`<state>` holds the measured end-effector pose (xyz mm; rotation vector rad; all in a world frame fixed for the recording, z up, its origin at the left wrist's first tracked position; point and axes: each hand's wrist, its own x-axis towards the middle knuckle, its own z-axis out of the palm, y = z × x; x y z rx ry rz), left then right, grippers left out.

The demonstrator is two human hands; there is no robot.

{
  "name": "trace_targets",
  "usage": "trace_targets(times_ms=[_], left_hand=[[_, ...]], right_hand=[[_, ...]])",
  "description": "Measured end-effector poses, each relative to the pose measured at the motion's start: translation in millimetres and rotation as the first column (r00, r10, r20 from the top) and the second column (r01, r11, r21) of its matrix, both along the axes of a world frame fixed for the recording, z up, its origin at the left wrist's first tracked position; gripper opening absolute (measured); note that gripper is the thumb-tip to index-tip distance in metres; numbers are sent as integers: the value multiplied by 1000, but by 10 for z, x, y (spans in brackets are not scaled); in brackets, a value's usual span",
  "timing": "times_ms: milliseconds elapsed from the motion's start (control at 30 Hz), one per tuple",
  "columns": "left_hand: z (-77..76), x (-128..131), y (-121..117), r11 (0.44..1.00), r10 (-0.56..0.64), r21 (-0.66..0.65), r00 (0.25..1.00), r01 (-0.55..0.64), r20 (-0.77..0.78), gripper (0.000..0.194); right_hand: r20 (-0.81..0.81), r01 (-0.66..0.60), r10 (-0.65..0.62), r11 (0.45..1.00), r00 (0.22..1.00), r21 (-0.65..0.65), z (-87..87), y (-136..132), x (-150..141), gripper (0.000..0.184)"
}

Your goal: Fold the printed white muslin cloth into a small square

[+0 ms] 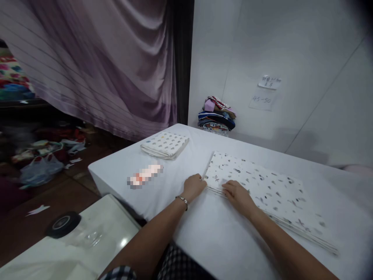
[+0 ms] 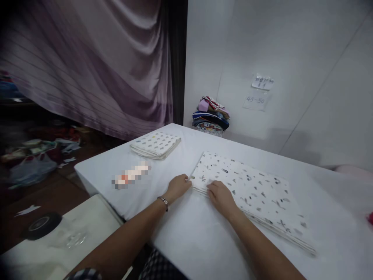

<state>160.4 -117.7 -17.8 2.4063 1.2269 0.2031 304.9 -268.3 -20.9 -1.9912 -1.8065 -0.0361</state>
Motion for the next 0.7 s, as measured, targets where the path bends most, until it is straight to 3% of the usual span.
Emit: trace_targets(times_ms=[100, 233, 700], left_hand=[[56, 52, 66, 999, -17, -38, 999, 16, -29, 29], [95, 121, 75, 997, -46, -67, 996, 42, -72, 32], [105, 54, 51, 1000, 7, -4, 999, -7, -34, 21]], right_hand=[[53, -9, 10, 1000, 999, -30, -70, -172, 46, 26], [110, 12, -12, 1000, 994, 1, -159, -193, 4, 28], [84, -45, 42, 999, 996, 24, -184, -269, -99, 27]])
